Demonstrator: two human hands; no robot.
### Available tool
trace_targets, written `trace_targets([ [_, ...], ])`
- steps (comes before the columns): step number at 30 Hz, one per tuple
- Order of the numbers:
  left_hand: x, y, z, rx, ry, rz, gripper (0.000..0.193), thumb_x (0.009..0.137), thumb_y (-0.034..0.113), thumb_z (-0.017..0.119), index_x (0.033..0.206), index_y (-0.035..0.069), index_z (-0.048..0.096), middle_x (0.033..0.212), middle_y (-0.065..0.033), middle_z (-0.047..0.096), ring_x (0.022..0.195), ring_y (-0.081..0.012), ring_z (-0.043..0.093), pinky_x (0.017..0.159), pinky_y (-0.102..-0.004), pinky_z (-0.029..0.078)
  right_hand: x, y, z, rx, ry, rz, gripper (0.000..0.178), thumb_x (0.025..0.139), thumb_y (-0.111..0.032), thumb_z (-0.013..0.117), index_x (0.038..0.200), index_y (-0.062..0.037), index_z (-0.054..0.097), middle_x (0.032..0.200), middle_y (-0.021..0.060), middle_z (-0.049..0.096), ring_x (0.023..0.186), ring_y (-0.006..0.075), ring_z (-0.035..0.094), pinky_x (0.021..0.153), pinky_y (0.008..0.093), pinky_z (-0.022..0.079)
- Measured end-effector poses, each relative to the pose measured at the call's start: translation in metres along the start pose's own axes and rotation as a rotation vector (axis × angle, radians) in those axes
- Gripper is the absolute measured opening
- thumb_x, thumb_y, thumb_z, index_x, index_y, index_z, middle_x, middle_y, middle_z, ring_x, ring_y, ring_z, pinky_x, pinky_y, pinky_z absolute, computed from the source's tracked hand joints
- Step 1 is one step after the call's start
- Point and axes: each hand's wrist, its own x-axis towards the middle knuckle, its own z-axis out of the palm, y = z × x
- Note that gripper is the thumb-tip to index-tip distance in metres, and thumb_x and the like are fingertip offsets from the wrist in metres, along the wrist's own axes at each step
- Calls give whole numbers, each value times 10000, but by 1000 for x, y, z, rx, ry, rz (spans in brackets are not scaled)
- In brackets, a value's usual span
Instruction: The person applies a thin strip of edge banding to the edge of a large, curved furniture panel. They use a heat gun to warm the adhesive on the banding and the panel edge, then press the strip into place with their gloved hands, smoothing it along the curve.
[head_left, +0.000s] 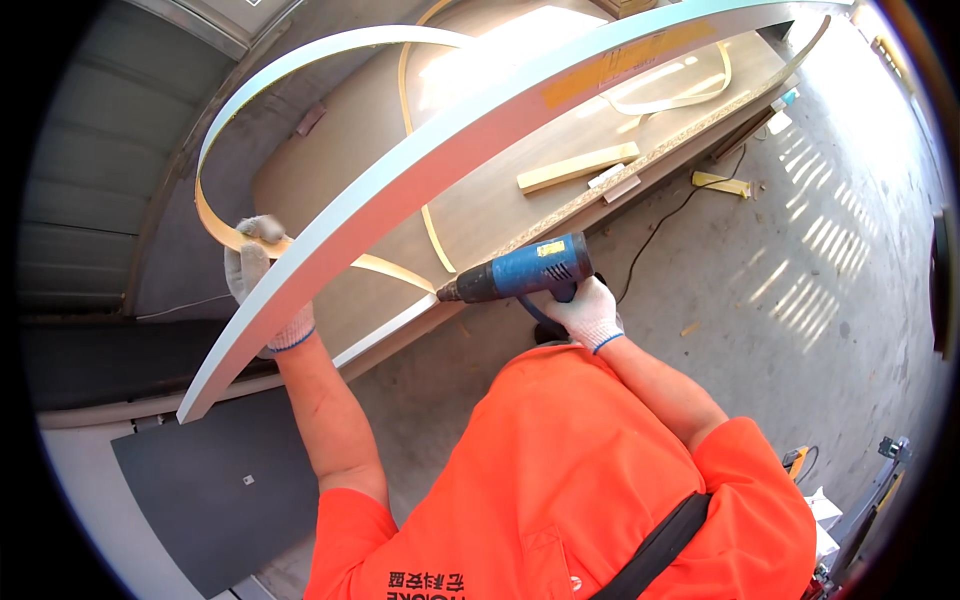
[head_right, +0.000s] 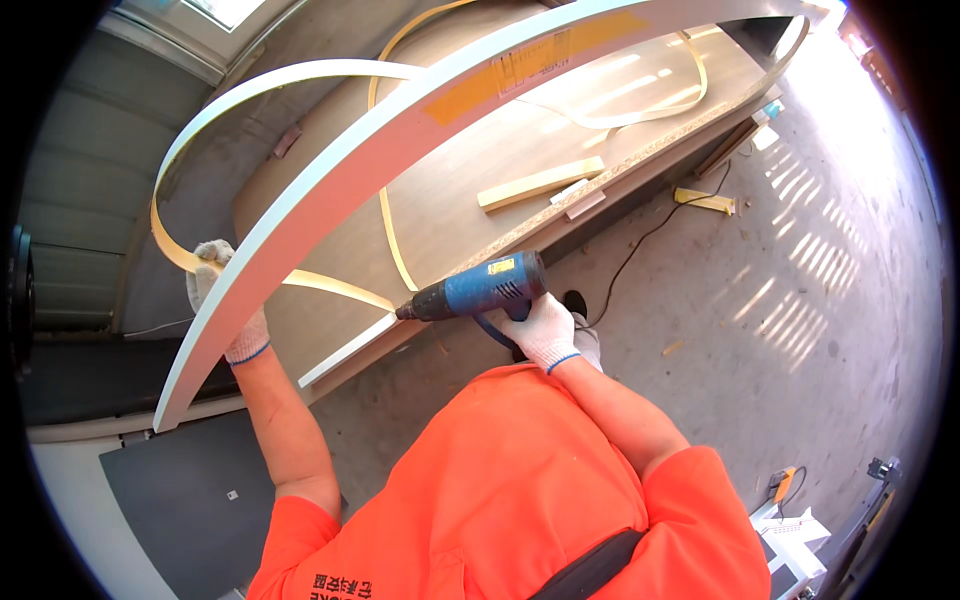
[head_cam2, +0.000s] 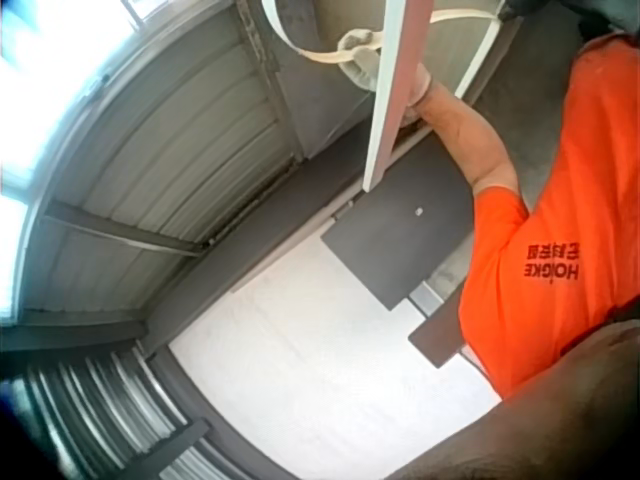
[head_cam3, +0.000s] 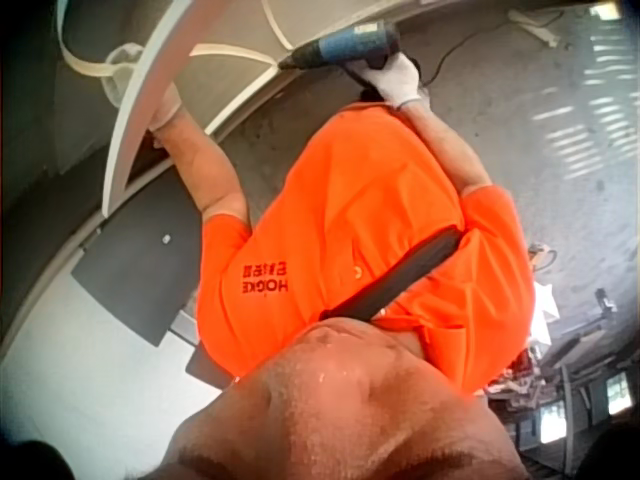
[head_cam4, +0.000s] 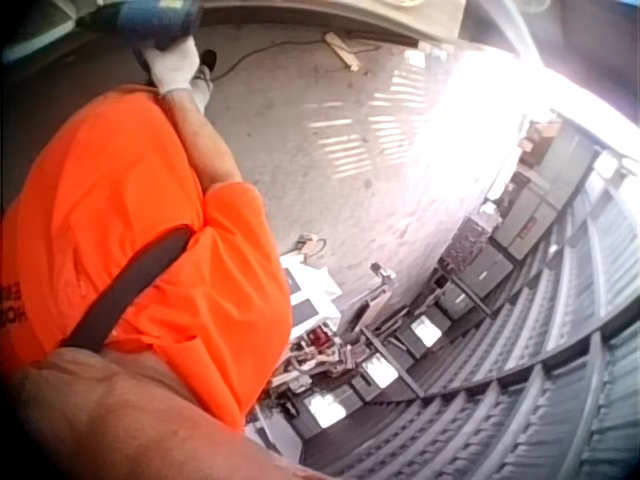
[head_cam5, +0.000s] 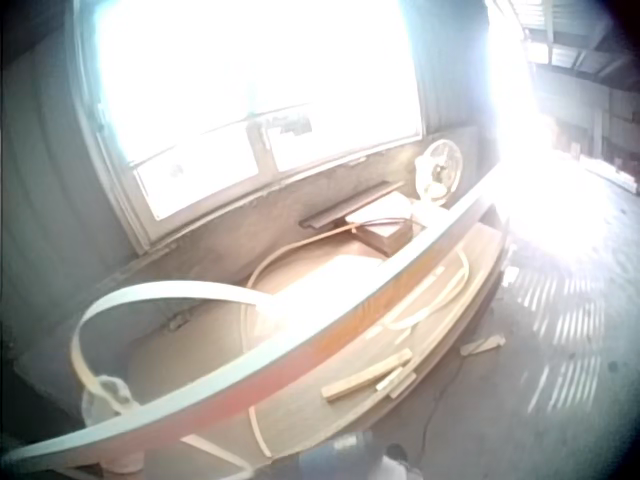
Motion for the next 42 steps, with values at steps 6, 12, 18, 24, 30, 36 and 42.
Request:
trace_targets([
  [6, -2, -4, 4, -17, 36, 19, 340, 996, 220, 747, 1229, 0, 634, 1076, -121, 621, 975, -162, 620, 806, -292, 565, 4, -21, -24, 95, 27, -7, 521, 739, -374, 805, 1126, -39, 707, 1006, 191, 768, 986, 377, 746, 878, 437, 576],
  [12, -8, -3, 11, 56, 96, 6, 357, 992, 269, 758, 1194, -1, 640, 1057, -120, 618, 936, -160, 614, 800, -287, 545, 9, -38, -42, 124, 21, -46, 493, 731, -331, 814, 1092, -14, 703, 949, 167, 764, 930, 330, 753, 865, 389, 567],
  [18, -10, -5, 7, 94, 122, 1, 353, 994, 281, 751, 1178, -2, 647, 1034, -123, 622, 913, -162, 619, 804, -279, 540, 4, -59, -58, 128, 3, -87, 471, 741, -334, 826, 1073, -17, 719, 938, 161, 767, 904, 311, 753, 850, 385, 572],
  [24, -11, -7, 14, 60, 139, 13, 339, 1000, 266, 746, 1185, 0, 648, 1044, -125, 628, 923, -165, 625, 815, -286, 553, 0, -69, -62, 245, 38, -137, 426, 752, -308, 802, 1105, -81, 732, 958, 131, 773, 931, 315, 756, 845, 410, 581],
  [30, -15, -9, 20, 124, 156, 48, 327, 1002, 249, 746, 1194, 2, 650, 1050, -126, 637, 934, -171, 636, 814, -296, 568, -6, -100, -76, 256, 94, -174, 340, 753, -268, 831, 997, -47, 747, 848, 72, 734, 795, 177, 694, 786, 352, 565],
  [36, -18, -6, 24, 157, 133, 67, 327, 1000, 244, 749, 1198, 2, 655, 1055, -125, 641, 931, -174, 641, 809, -297, 573, -5, -110, -83, 293, 79, -155, 351, 754, -282, 830, 1001, -48, 744, 857, 69, 736, 795, 182, 693, 783, 357, 565],
  [42, -18, -5, 29, 145, 158, 52, 331, 990, 247, 755, 1186, -2, 660, 1041, -118, 632, 924, -171, 633, 807, -300, 567, 4, -85, -73, 186, 106, -167, 409, 752, -303, 811, 1068, -55, 739, 925, 105, 759, 874, 260, 726, 834, 382, 572],
])
